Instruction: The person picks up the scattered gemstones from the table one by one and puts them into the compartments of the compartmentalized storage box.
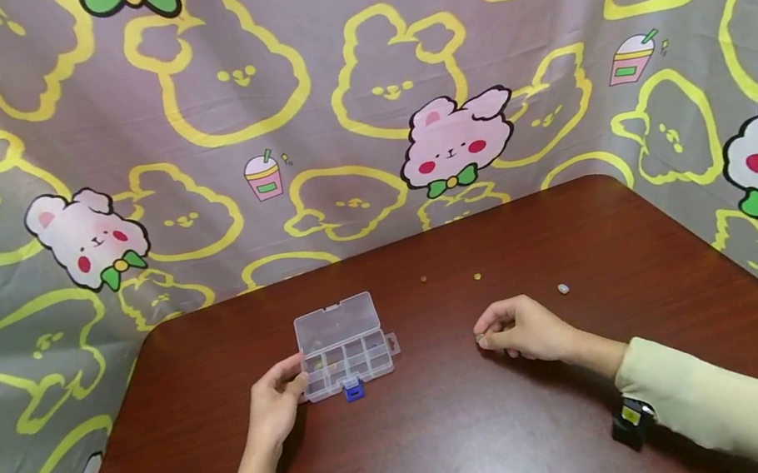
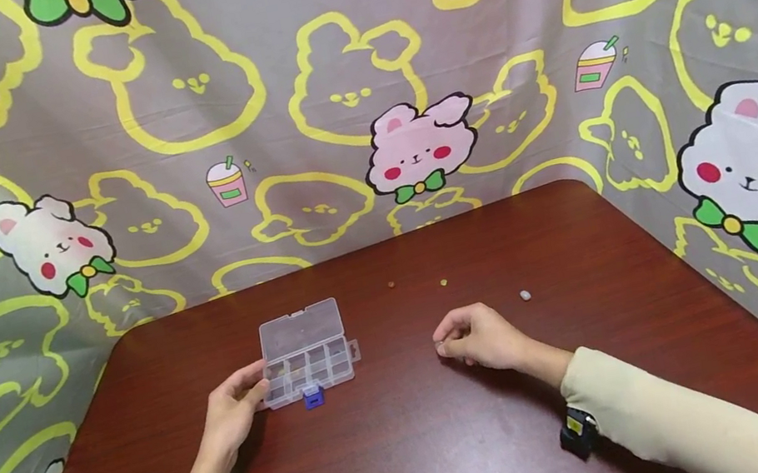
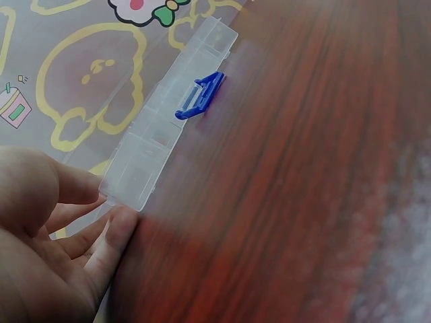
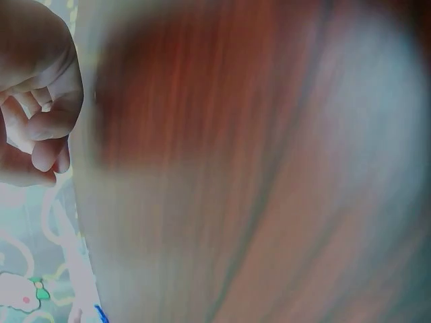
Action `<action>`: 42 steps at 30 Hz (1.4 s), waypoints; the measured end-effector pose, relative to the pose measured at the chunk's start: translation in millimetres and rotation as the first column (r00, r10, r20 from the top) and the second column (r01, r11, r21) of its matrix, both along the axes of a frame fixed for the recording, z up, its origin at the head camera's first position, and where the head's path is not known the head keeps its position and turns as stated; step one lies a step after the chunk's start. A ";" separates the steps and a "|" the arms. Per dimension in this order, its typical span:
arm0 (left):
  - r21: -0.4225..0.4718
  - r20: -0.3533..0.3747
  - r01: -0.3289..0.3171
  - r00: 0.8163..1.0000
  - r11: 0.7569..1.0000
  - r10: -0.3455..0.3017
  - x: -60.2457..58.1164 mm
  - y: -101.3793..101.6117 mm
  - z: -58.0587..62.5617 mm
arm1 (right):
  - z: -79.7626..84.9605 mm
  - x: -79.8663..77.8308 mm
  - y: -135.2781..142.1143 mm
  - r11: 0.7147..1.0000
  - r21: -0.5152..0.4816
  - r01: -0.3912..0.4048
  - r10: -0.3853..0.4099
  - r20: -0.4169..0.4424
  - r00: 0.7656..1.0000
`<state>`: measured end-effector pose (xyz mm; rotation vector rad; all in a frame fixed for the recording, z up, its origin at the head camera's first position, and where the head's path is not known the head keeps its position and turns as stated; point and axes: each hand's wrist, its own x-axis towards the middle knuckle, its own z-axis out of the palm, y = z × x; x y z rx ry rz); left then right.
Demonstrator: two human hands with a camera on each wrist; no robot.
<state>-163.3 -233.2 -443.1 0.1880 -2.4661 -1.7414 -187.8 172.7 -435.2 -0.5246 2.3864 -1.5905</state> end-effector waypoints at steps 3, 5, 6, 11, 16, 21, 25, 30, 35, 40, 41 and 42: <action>0.006 0.001 -0.001 1.000 1.000 0.001 0.4 0.7 -0.4 | 0.8 -0.7 -9.7 1.000 0.002 -0.029 0.029 -0.013 1.000; 0.011 0.001 0.004 1.000 1.000 -0.004 0.2 1.3 -0.4 | 1.9 -2.0 -15.3 0.999 0.003 -0.040 0.040 -0.025 0.999; 0.014 0.001 0.003 1.000 1.000 -0.004 0.1 1.4 -0.5 | 2.3 -2.7 -18.3 0.999 0.004 -0.044 0.044 -0.030 0.999; 0.010 0.002 0.002 1.000 1.000 -0.002 3.6 -1.5 -1.0 | 2.2 -4.7 -34.1 0.997 -0.012 -0.073 0.072 -0.060 0.996; -0.018 0.036 -0.016 0.999 1.000 0.016 12.7 -7.4 -1.9 | 2.1 -3.1 -55.7 0.993 -0.036 -0.112 0.110 -0.068 0.992; -0.027 0.031 -0.014 0.999 1.000 0.015 13.7 -9.3 -2.4 | 7.2 -5.4 -73.9 0.987 -0.078 -0.141 0.135 -0.072 0.988; -0.025 0.016 -0.005 1.000 1.000 0.005 8.6 -8.4 -2.1 | 13.0 -9.0 -85.0 0.983 -0.093 -0.161 0.155 -0.070 0.985; -0.033 0.020 -0.007 1.000 0.999 0.008 2.1 -6.9 -0.7 | 18.6 -15.1 -98.1 0.984 -0.077 -0.161 0.154 -0.083 0.984; -0.027 0.020 -0.002 1.000 1.000 0.002 -1.6 -5.4 0.7 | 22.3 -18.2 -110.7 0.984 -0.066 -0.166 0.160 -0.088 0.983; -0.013 0.021 0.002 1.000 1.000 -0.002 -3.6 -4.3 1.6 | 26.2 -18.5 -123.7 0.983 -0.059 -0.172 0.165 -0.110 0.980; -0.009 0.023 -0.001 1.000 1.000 0.001 -3.9 -4.1 1.7 | 27.1 -18.7 -126.4 0.983 -0.058 -0.173 0.165 -0.115 0.980; -0.008 0.025 -0.003 1.000 1.000 0.004 -4.3 -4.0 1.8 | 27.7 -19.1 -128.9 0.983 -0.055 -0.174 0.166 -0.121 0.979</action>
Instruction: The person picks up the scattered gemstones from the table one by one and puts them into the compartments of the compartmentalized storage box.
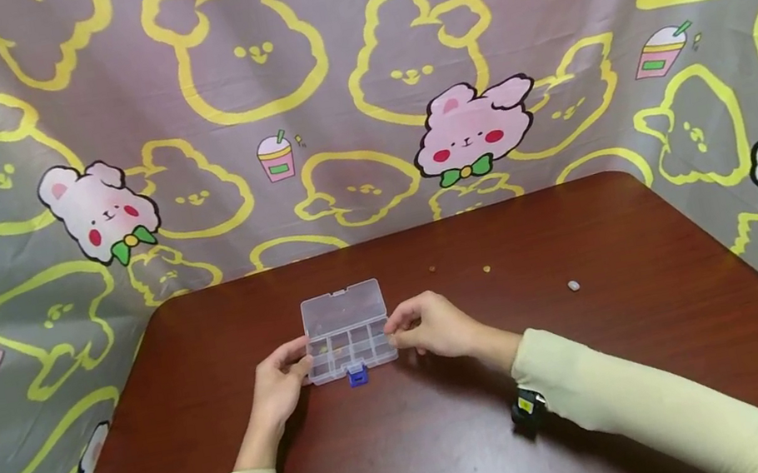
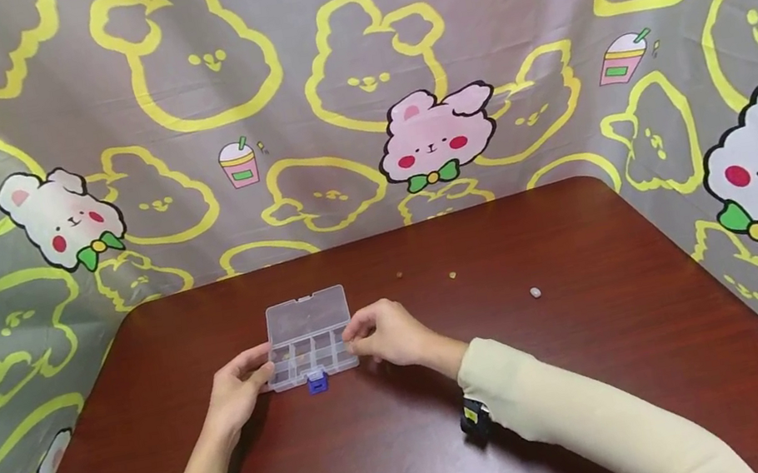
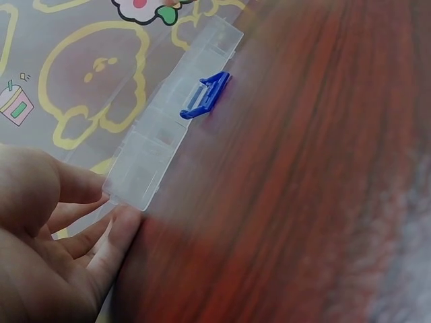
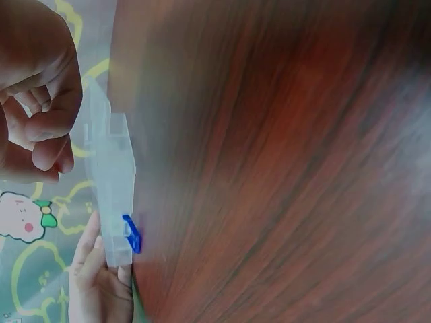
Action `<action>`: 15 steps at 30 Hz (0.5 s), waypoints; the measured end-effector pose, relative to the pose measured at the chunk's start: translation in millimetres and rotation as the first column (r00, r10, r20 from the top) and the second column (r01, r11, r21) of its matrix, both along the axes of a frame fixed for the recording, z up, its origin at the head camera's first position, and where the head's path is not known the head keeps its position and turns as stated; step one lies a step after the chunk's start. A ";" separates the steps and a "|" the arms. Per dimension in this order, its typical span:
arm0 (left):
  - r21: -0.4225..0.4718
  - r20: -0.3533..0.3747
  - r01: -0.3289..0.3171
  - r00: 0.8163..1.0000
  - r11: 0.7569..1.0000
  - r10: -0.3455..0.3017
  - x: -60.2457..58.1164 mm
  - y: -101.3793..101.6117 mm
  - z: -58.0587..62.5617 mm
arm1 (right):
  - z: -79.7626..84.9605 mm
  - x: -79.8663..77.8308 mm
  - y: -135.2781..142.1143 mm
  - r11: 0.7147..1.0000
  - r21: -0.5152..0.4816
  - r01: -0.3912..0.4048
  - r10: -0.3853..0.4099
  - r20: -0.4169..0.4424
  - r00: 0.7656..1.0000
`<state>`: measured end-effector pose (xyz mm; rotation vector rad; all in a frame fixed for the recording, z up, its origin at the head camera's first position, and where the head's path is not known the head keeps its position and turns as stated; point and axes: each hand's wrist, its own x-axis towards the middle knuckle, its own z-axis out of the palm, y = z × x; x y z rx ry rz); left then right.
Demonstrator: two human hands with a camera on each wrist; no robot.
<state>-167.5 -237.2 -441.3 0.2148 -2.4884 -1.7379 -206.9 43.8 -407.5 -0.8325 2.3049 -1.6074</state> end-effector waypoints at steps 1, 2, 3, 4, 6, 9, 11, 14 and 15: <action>-0.001 0.007 -0.002 1.000 1.000 0.002 0.0 0.2 0.1 | 0.1 0.0 -2.6 1.000 -0.001 -0.002 0.002 -0.001 1.000; 0.000 0.010 0.000 1.000 1.000 0.000 0.0 0.5 0.3 | -0.1 -0.1 -5.0 1.000 -0.003 -0.002 0.002 -0.001 1.000; 0.002 0.012 0.001 1.000 1.000 -0.001 -0.1 0.7 0.6 | -0.3 -0.7 -7.2 1.000 -0.001 -0.001 0.001 0.001 1.000; 0.004 0.013 0.002 1.000 1.000 -0.002 -0.2 0.9 1.1 | -0.3 -1.3 -9.4 1.000 -0.002 -0.003 0.003 0.001 1.000; 0.004 0.012 0.002 1.000 1.000 -0.002 -1.0 1.4 1.9 | 0.1 -2.7 -13.5 1.000 0.002 -0.004 0.004 0.003 1.000; 0.010 0.008 0.000 1.000 1.000 0.000 -2.6 1.1 2.3 | 1.9 -5.0 -20.3 1.000 0.026 0.002 -0.001 -0.009 1.000; 0.013 0.007 -0.001 1.000 1.000 0.001 -3.7 0.5 1.7 | 3.4 -5.6 -25.4 0.999 0.039 0.003 -0.003 -0.015 1.000; 0.019 0.005 -0.001 1.000 1.000 0.001 -3.4 -0.9 1.5 | 5.4 -5.0 -34.0 0.999 0.055 0.005 -0.004 -0.019 1.000; 0.017 0.006 -0.001 1.000 1.000 0.001 -3.1 -1.4 1.3 | 6.1 -4.3 -37.0 0.999 0.054 0.004 -0.003 -0.016 1.000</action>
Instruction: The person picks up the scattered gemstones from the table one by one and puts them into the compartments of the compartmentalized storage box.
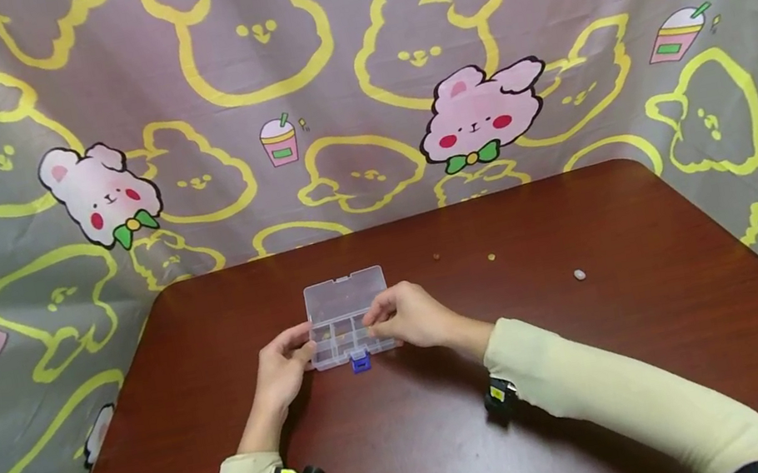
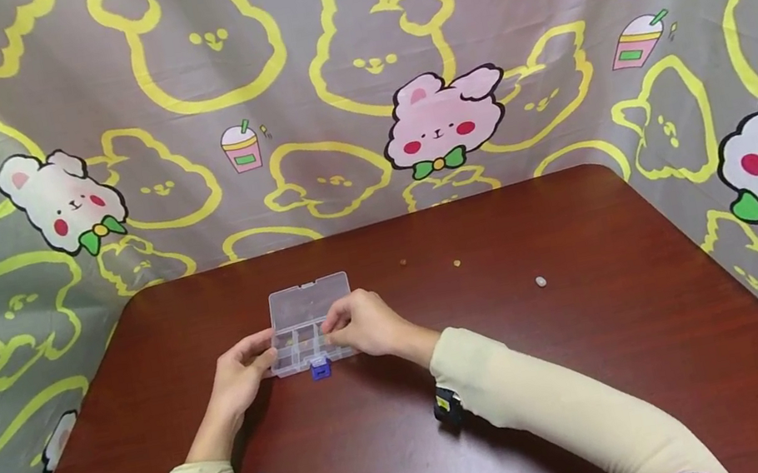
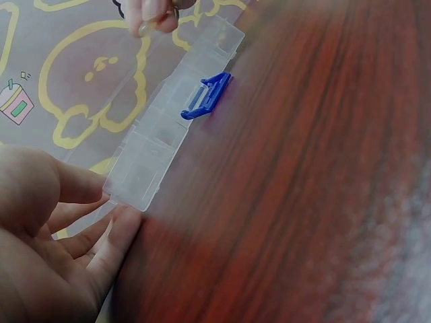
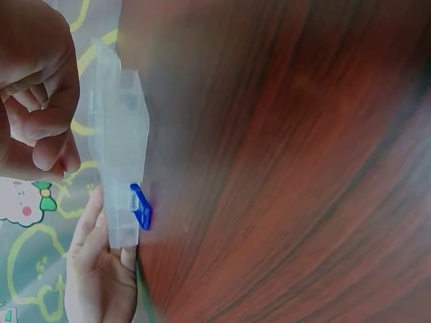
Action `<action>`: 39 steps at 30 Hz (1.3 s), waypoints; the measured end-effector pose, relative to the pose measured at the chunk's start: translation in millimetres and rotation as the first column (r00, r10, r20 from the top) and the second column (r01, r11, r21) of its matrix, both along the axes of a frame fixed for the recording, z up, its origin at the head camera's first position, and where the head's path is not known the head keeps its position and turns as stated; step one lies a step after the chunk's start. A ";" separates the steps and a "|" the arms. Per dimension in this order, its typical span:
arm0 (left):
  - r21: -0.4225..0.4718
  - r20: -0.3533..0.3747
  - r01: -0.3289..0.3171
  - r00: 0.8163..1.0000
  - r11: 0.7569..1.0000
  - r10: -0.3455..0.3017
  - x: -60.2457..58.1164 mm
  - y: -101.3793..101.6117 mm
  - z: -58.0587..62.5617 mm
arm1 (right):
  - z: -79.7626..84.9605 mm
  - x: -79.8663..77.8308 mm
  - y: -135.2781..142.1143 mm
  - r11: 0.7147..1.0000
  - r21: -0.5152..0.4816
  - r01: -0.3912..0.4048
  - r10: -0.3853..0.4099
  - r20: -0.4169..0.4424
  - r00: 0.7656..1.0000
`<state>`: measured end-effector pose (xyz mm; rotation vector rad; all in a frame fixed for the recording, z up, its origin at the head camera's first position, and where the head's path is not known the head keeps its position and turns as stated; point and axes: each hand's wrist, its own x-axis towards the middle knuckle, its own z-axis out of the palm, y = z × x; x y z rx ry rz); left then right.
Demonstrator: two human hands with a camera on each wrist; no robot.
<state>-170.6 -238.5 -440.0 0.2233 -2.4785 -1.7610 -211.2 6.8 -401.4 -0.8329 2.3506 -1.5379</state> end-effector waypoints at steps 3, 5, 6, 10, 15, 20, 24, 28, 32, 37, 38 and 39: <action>-0.001 0.004 -0.003 1.000 1.000 0.003 0.3 -0.7 0.2 | 2.0 0.6 -9.1 1.000 0.012 0.009 -0.009 0.006 1.000; -0.004 0.008 -0.005 1.000 1.000 0.005 0.4 -0.6 0.4 | 2.9 0.9 -14.9 0.999 0.027 0.021 -0.021 0.006 1.000; -0.005 0.008 -0.006 1.000 1.000 0.006 0.4 -0.5 0.5 | 3.1 1.0 -17.6 0.999 0.033 0.025 -0.025 0.003 1.000; 0.000 0.001 -0.008 1.000 1.000 0.008 -0.3 -0.3 -0.3 | 3.9 1.3 -27.3 0.998 0.046 0.036 -0.036 -0.014 0.999; 0.012 -0.003 -0.007 1.000 1.000 0.007 -1.9 -0.2 -0.5 | 3.2 1.1 -38.2 1.000 0.026 0.015 -0.015 -0.003 1.000; 0.018 -0.007 0.000 1.000 1.000 0.000 -1.2 -1.2 -0.3 | 2.6 2.4 -49.8 0.999 0.034 -0.003 0.002 0.030 1.000; 0.020 -0.004 0.002 1.000 1.000 -0.002 -0.3 -1.2 0.0 | 2.4 3.8 -58.0 0.998 0.055 0.001 -0.002 0.008 1.000; 0.024 -0.003 0.009 1.000 1.000 -0.009 0.2 -1.1 0.0 | 1.0 3.4 -63.7 0.997 0.073 0.013 -0.012 -0.013 1.000; 0.039 -0.007 0.016 1.000 0.999 -0.016 1.0 -0.6 2.0 | 0.6 2.1 -67.8 0.996 0.087 0.025 -0.021 -0.047 0.999; 0.043 -0.005 0.012 1.000 0.999 -0.012 2.0 0.1 3.8 | 1.5 0.9 -72.3 0.994 0.106 0.039 -0.027 -0.105 0.994; 0.041 -0.002 0.012 1.000 0.999 -0.012 2.2 0.2 3.7 | 1.8 1.1 -73.0 0.993 0.108 0.039 -0.026 -0.113 0.993; 0.040 0.001 0.012 1.000 0.999 -0.012 2.4 0.4 3.5 | 1.8 1.2 -73.6 0.993 0.112 0.039 -0.026 -0.120 0.992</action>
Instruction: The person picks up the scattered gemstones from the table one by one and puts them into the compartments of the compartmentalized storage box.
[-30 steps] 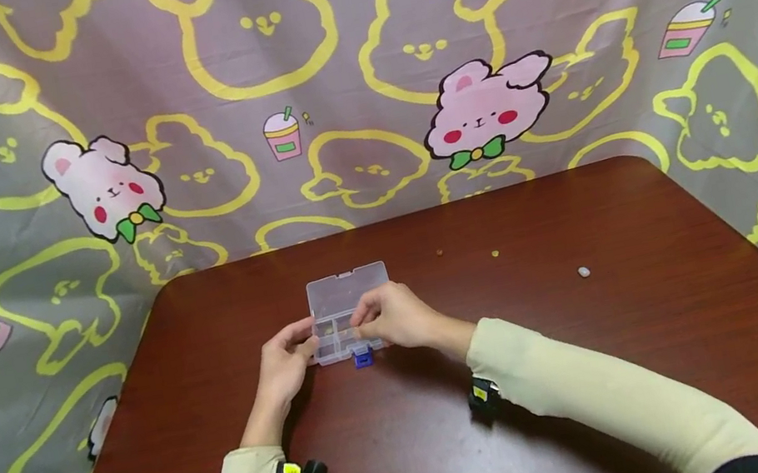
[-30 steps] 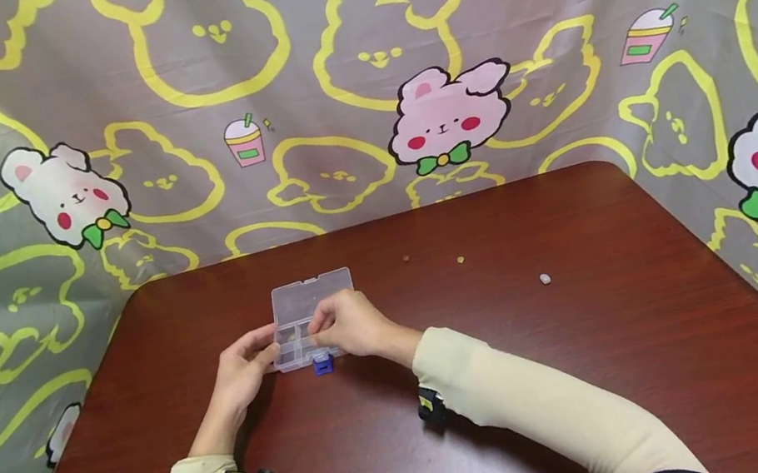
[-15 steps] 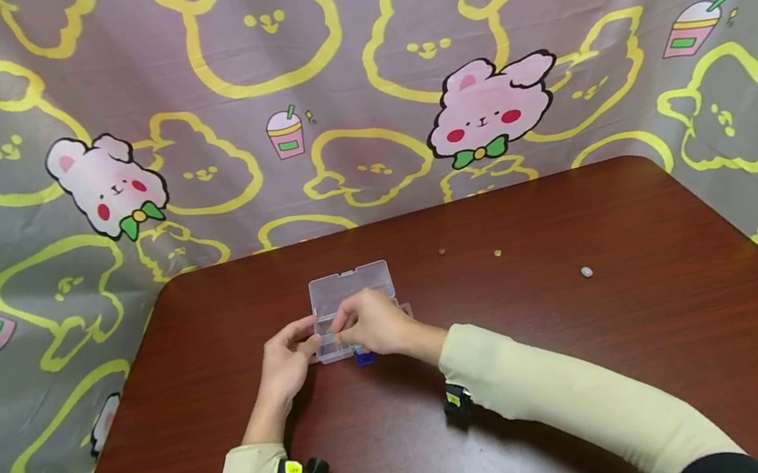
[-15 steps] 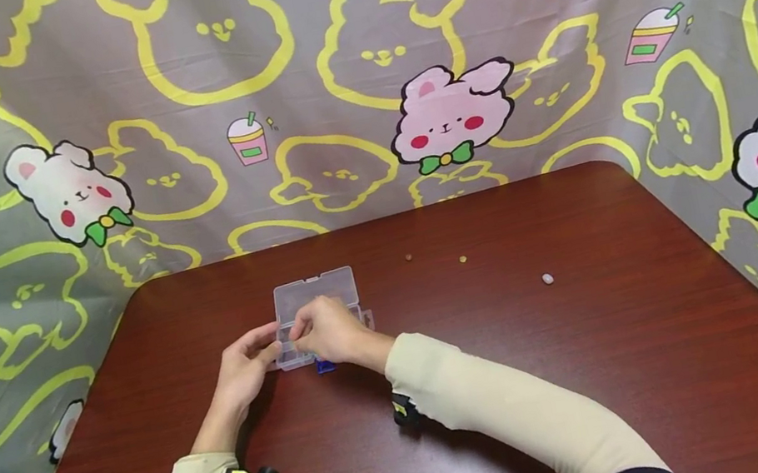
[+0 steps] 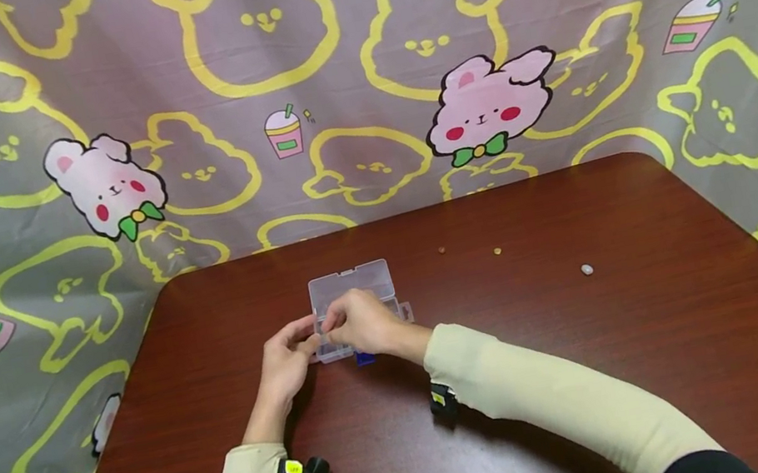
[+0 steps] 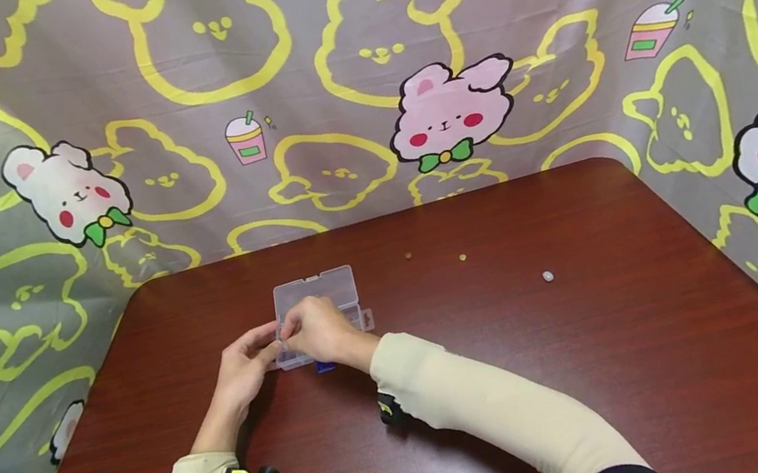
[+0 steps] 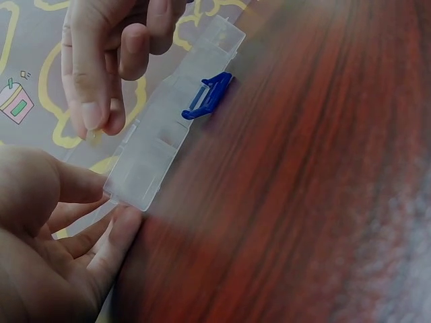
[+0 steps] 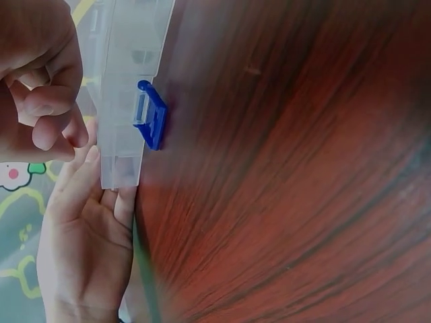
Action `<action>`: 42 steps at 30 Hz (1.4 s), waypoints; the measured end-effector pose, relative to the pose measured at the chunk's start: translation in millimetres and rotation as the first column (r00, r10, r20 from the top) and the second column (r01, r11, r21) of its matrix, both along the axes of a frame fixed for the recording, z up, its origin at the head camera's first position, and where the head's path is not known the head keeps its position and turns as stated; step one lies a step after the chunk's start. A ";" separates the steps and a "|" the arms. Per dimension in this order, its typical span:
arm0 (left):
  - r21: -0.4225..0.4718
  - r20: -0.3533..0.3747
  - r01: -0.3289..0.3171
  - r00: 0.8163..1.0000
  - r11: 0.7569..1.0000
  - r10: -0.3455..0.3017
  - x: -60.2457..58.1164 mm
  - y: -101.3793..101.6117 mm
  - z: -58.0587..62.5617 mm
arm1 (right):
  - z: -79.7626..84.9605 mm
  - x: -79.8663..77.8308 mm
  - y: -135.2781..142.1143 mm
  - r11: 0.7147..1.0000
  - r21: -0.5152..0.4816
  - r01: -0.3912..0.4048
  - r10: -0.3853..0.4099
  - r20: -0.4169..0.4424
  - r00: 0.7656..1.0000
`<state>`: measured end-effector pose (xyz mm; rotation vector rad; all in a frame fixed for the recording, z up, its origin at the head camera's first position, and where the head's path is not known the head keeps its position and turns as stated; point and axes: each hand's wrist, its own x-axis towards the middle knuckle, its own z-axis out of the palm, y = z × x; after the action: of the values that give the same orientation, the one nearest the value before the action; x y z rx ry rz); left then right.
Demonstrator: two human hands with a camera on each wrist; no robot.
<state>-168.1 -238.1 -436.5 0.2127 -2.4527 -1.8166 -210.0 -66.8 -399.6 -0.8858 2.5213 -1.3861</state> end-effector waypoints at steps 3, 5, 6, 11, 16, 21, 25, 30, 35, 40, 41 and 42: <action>-0.002 -0.001 -0.001 1.000 1.000 0.001 -0.3 0.3 -0.6 | 0.7 0.6 -1.7 1.000 0.012 0.000 0.000 0.000 1.000; -0.003 -0.001 -0.001 1.000 1.000 0.001 -0.6 -0.1 -1.5 | 1.4 1.2 -2.5 1.000 0.018 -0.002 0.002 0.001 1.000; -0.001 -0.004 -0.003 1.000 1.000 0.003 -1.0 -0.1 -1.8 | 1.9 1.4 -3.0 1.000 0.021 -0.002 0.002 0.002 1.000; -0.002 -0.013 0.000 1.000 1.000 0.000 -1.9 -1.2 -2.0 | 3.2 1.6 -4.7 1.000 0.025 -0.004 0.004 0.003 1.000; 0.011 -0.016 0.010 1.000 1.000 -0.009 -1.9 0.6 0.7 | 2.9 2.0 -4.7 1.000 0.028 0.003 -0.003 0.007 1.000; -0.001 -0.011 0.003 1.000 1.000 -0.003 -2.4 -0.3 -3.0 | 1.5 2.0 -4.1 0.999 0.032 0.012 -0.013 0.029 1.000; 0.000 -0.017 0.005 1.000 1.000 -0.005 -2.2 -0.8 -3.0 | 0.7 1.3 -2.2 1.000 0.023 0.008 -0.009 0.037 0.999; -0.012 -0.010 0.008 1.000 1.000 -0.009 -1.7 -0.2 -1.2 | 0.6 -0.5 5.4 1.000 0.021 0.009 -0.009 0.015 1.000; -0.022 0.006 0.007 1.000 1.000 -0.007 -1.4 -0.1 0.2 | 1.8 -0.3 19.1 1.000 0.008 0.004 -0.004 0.044 0.999; -0.032 0.015 0.012 1.000 0.999 -0.012 -1.1 -0.2 0.5 | 4.7 1.1 39.9 1.000 -0.012 0.003 -0.002 0.091 0.996; -0.037 0.017 0.012 1.000 0.999 -0.011 -0.9 -0.2 0.6 | 5.0 1.4 44.8 1.000 -0.011 0.006 -0.005 0.091 0.996; -0.042 0.018 0.012 1.000 0.999 -0.011 -0.6 -0.1 0.8 | 5.4 1.8 50.0 1.000 -0.011 0.005 -0.004 0.091 0.996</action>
<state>-168.8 -238.3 -435.7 0.2131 -2.5069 -1.7734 -208.2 -16.8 -394.2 -0.8010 2.4521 -1.4096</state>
